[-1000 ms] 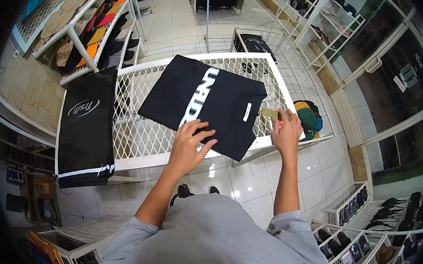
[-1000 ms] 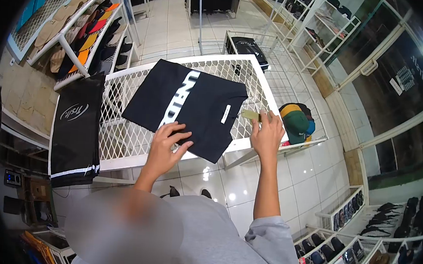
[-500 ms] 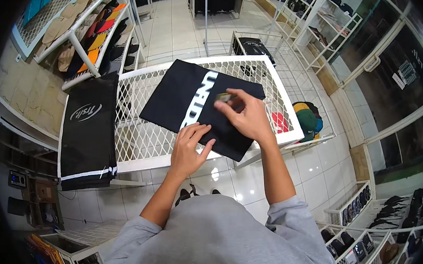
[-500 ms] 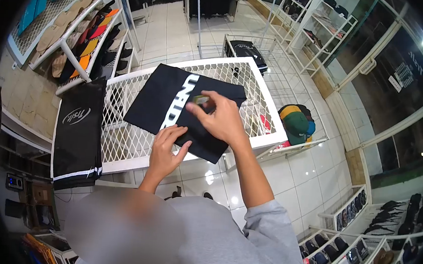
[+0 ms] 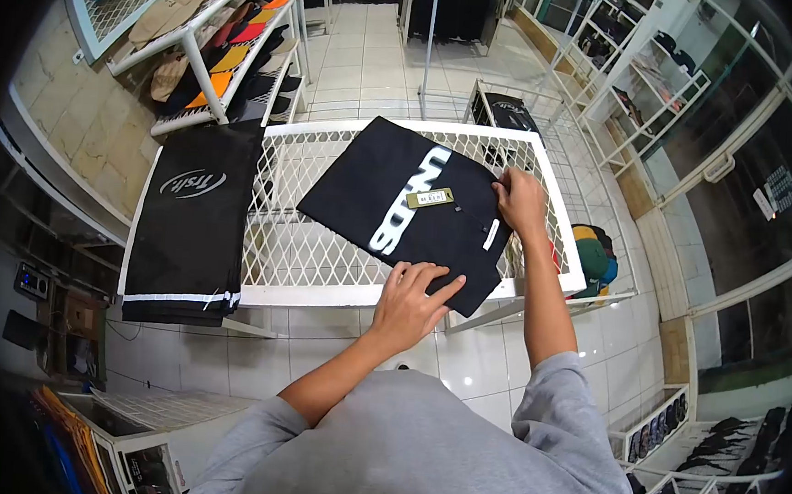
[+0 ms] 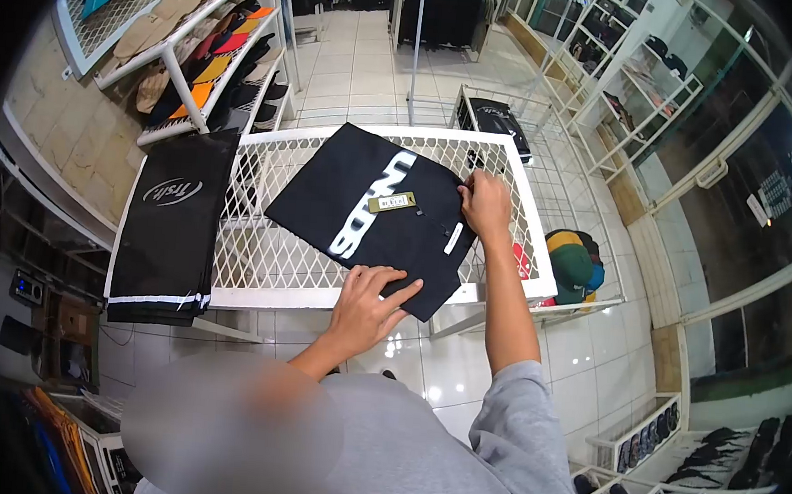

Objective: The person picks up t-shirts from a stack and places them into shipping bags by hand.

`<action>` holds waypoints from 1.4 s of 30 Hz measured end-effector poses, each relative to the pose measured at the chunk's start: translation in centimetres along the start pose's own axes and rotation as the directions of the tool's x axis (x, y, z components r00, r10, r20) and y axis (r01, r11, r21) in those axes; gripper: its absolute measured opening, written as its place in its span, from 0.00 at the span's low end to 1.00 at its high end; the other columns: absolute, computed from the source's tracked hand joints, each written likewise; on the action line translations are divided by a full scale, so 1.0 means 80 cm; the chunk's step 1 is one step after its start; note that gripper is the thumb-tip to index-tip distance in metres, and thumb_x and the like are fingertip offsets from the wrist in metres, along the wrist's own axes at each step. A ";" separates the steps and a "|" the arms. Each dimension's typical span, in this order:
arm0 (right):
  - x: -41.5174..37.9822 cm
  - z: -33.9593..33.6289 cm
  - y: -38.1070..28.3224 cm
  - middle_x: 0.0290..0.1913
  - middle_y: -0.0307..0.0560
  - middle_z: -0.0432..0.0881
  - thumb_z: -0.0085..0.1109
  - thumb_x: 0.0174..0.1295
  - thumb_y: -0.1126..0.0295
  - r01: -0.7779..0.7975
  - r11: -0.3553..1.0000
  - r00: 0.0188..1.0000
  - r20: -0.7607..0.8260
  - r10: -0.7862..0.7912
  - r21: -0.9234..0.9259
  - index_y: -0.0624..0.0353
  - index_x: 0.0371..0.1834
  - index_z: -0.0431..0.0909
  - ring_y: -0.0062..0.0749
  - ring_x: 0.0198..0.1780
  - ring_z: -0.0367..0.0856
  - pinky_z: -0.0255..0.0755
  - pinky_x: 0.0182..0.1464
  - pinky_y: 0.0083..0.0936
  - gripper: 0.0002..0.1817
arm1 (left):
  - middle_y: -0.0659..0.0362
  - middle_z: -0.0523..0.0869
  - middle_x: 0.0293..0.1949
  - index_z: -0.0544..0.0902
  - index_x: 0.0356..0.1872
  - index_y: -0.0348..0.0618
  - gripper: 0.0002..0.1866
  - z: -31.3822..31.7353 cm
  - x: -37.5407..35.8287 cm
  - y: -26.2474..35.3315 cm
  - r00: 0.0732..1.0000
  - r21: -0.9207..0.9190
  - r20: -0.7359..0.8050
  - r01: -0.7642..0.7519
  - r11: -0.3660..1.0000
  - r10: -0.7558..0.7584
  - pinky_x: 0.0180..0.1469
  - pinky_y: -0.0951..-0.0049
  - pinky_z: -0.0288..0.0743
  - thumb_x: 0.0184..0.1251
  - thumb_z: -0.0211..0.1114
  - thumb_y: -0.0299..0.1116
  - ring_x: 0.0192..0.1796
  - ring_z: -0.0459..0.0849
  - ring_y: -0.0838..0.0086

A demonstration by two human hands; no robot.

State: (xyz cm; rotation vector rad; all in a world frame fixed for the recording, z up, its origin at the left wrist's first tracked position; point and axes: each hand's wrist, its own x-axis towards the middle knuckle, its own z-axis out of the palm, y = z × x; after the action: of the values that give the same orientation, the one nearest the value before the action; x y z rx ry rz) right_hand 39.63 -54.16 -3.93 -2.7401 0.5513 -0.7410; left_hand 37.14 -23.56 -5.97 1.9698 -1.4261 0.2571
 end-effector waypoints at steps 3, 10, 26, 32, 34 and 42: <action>-0.005 0.004 0.012 0.36 0.58 0.85 0.66 0.65 0.64 -0.034 0.998 0.999 0.014 0.035 -0.046 0.64 0.36 0.80 0.59 0.45 0.82 0.75 0.50 0.51 0.12 | 0.56 0.81 0.57 0.85 0.61 0.54 0.28 -0.002 0.000 0.000 0.999 0.014 0.038 -0.014 1.000 0.013 0.67 0.50 0.63 0.55 0.75 0.30 0.63 0.76 0.61; -0.076 -0.075 0.016 0.37 0.71 0.85 0.55 0.72 0.58 -0.333 0.939 0.941 -0.082 0.327 -0.080 0.65 0.39 0.80 0.69 0.40 0.84 0.76 0.46 0.58 0.17 | 0.54 0.82 0.56 0.88 0.51 0.51 0.27 -0.014 0.030 0.008 0.990 -0.013 -0.107 0.088 0.996 -0.088 0.75 0.42 0.56 0.48 0.63 0.15 0.67 0.76 0.55; -0.185 -0.120 0.050 0.51 0.56 0.80 0.71 0.59 0.59 -0.451 0.842 0.869 -0.357 0.341 -0.294 0.54 0.62 0.79 0.54 0.54 0.80 0.73 0.55 0.47 0.28 | 0.48 0.81 0.63 0.85 0.61 0.43 0.25 -0.008 0.023 0.027 0.983 -0.147 0.031 0.185 0.972 -0.182 0.69 0.53 0.70 0.60 0.63 0.18 0.65 0.77 0.49; -0.169 -0.100 -0.108 0.40 0.45 0.84 0.69 0.64 0.74 -0.172 0.870 0.912 -0.260 0.318 0.462 0.61 0.52 0.85 0.23 0.32 0.80 0.73 0.34 0.20 0.14 | 0.49 0.87 0.55 0.87 0.55 0.41 0.17 -0.124 -0.056 -0.014 0.896 0.004 -0.196 0.408 0.913 -0.399 0.65 0.56 0.74 0.65 0.68 0.25 0.63 0.82 0.53; -0.168 -0.075 -0.174 0.36 0.43 0.85 0.68 0.63 0.75 -0.203 0.765 0.962 -0.021 0.272 0.611 0.62 0.47 0.87 0.21 0.31 0.80 0.73 0.33 0.19 0.10 | 0.51 0.89 0.51 0.88 0.51 0.40 0.13 -0.176 -0.089 -0.043 0.813 0.076 -0.350 0.520 0.851 -0.466 0.64 0.58 0.74 0.65 0.68 0.25 0.59 0.83 0.54; -0.087 0.080 -0.433 0.31 0.57 0.88 0.71 0.58 0.60 -0.043 0.635 0.966 0.193 -0.169 0.771 0.62 0.46 0.84 0.53 0.34 0.88 0.80 0.42 0.41 0.18 | 0.53 0.88 0.54 0.90 0.49 0.43 0.12 -0.288 -0.201 -0.149 0.657 0.300 -0.510 0.740 0.602 -0.555 0.69 0.55 0.67 0.72 0.65 0.36 0.63 0.79 0.54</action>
State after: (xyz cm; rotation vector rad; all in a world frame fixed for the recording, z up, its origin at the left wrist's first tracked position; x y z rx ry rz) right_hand 47.55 -19.26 -0.81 -1.9777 0.0299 -0.4671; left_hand 46.89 5.05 -2.03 2.5415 -0.3045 0.6484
